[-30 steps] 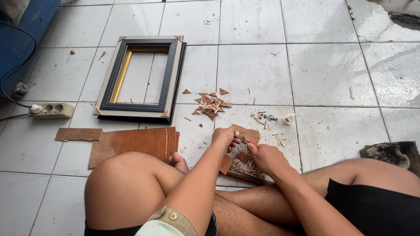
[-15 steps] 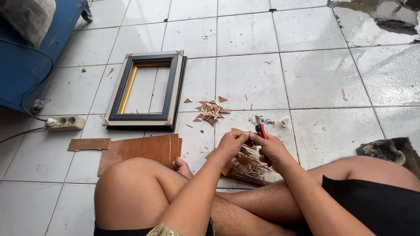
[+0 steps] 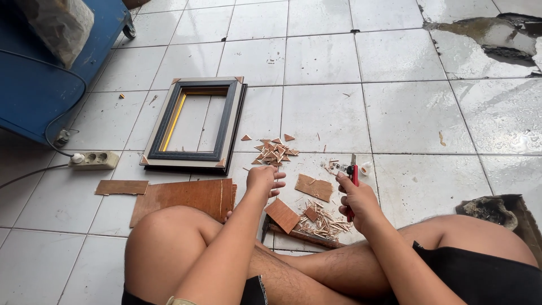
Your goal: A person sits on the floor and uses a utility knife to shave and cut small pieces of wood, likely for use in a picture frame assembly.
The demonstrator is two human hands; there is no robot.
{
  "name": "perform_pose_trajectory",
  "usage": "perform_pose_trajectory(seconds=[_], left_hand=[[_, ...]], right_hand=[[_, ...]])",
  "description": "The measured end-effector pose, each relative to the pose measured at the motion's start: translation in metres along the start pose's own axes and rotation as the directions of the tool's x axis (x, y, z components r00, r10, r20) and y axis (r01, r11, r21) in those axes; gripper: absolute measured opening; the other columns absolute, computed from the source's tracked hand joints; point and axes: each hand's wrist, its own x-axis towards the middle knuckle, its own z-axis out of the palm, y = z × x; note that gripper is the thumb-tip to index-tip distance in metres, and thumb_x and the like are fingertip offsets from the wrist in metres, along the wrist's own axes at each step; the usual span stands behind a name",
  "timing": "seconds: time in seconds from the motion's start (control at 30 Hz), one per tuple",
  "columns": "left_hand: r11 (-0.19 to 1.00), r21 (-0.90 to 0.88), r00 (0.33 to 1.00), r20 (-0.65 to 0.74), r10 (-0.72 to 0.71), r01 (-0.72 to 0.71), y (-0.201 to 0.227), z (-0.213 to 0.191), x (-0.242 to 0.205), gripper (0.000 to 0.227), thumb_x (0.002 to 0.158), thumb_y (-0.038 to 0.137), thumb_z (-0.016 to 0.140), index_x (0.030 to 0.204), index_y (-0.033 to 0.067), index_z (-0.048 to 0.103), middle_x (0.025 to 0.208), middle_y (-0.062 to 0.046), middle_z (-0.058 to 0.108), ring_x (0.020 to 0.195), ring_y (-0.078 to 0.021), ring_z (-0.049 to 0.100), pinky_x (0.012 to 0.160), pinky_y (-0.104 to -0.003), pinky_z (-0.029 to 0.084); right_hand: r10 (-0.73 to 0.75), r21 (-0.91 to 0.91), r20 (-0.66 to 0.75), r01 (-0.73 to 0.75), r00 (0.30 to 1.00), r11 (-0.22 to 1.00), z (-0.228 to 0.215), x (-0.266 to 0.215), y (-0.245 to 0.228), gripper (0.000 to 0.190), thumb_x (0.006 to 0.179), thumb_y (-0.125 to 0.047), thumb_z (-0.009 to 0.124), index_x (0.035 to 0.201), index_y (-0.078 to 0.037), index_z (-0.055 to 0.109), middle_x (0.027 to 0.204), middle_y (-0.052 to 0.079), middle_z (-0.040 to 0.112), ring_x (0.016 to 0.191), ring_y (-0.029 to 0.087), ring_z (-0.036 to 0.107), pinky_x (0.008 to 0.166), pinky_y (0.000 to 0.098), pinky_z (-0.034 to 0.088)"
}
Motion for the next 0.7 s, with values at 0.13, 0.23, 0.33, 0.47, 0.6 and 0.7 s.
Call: perform_pose_trajectory(seconds=[0.13, 0.23, 0.33, 0.47, 0.6, 0.7], left_hand=[[0.973, 0.194, 0.989, -0.049, 0.140, -0.128, 0.046, -0.032, -0.041, 0.029, 0.082, 0.023, 0.045, 0.104, 0.0094, 0.059, 0.085, -0.002, 0.069, 0.069, -0.0149, 0.067, 0.048, -0.023, 0.054], [0.901, 0.364, 0.971, 0.044, 0.235, -0.235, 0.073, -0.065, -0.086, 0.031, 0.082, 0.024, 0.049, 0.108, 0.0134, 0.060, 0.090, -0.002, 0.068, 0.074, -0.0142, 0.066, 0.050, -0.022, 0.054], [0.740, 0.616, 0.961, 0.137, 0.238, -0.271, 0.088, -0.111, -0.131, 0.038, 0.078, 0.018, 0.053, 0.116, 0.0188, 0.056, 0.107, -0.006, 0.064, 0.086, -0.0175, 0.066, 0.076, -0.031, 0.051], [0.317, 0.944, 0.996, 0.079, 0.035, -0.086, 0.067, -0.161, -0.142, 0.061, 0.078, 0.039, 0.048, 0.135, 0.0354, 0.027, 0.122, -0.001, 0.054, 0.111, -0.0208, 0.050, 0.090, -0.040, 0.042], [0.287, 0.958, 0.994, -0.016, 0.104, -0.015, 0.041, -0.172, -0.125, 0.069, 0.077, 0.053, 0.043, 0.136, 0.0203, 0.029, 0.113, -0.015, 0.059, 0.109, -0.0272, 0.055, 0.093, -0.042, 0.043], [0.134, 0.991, 0.991, -0.032, 0.128, 0.014, 0.047, -0.157, -0.128, 0.079, 0.075, 0.061, 0.043, 0.138, 0.0182, 0.022, 0.107, -0.011, 0.062, 0.102, -0.0244, 0.060, 0.080, -0.038, 0.050]], right_hand=[[-0.018, 0.008, -0.012, 0.018, 1.000, 1.000, -0.020, -0.003, -0.023, 0.027, 0.085, -0.023, 0.056, 0.100, -0.001, 0.051, 0.073, 0.003, 0.040, 0.047, 0.004, 0.029, 0.043, 0.0194, 0.031], [-0.078, -0.095, 0.047, 0.082, 0.996, 0.992, -0.045, -0.005, -0.052, 0.024, 0.084, -0.023, 0.057, 0.098, -0.003, 0.052, 0.071, 0.002, 0.041, 0.047, 0.006, 0.029, 0.043, 0.0226, 0.029], [-0.146, -0.451, 0.056, 0.156, 0.988, 0.879, -0.072, -0.020, -0.090, 0.034, 0.088, -0.026, 0.048, 0.097, 0.005, 0.062, 0.060, 0.008, 0.042, 0.045, 0.012, 0.032, 0.040, 0.0248, 0.024], [-0.170, -0.998, -0.068, -0.069, 0.983, 0.002, -0.124, -0.007, -0.097, 0.041, 0.085, -0.048, 0.044, 0.099, -0.015, 0.064, 0.069, 0.005, 0.068, 0.062, 0.015, 0.063, 0.056, 0.0241, 0.045], [-0.084, -0.905, -0.182, -0.201, 0.980, -0.376, -0.137, -0.028, -0.083, 0.036, 0.084, -0.052, 0.040, 0.092, -0.027, 0.066, 0.079, -0.008, 0.073, 0.075, 0.007, 0.069, 0.066, 0.0210, 0.051], [-0.156, -0.926, -0.171, -0.213, 0.973, -0.312, -0.126, -0.036, -0.079, 0.048, 0.084, -0.058, 0.035, 0.093, -0.023, 0.066, 0.081, -0.003, 0.074, 0.073, 0.011, 0.070, 0.065, 0.0276, 0.053]])
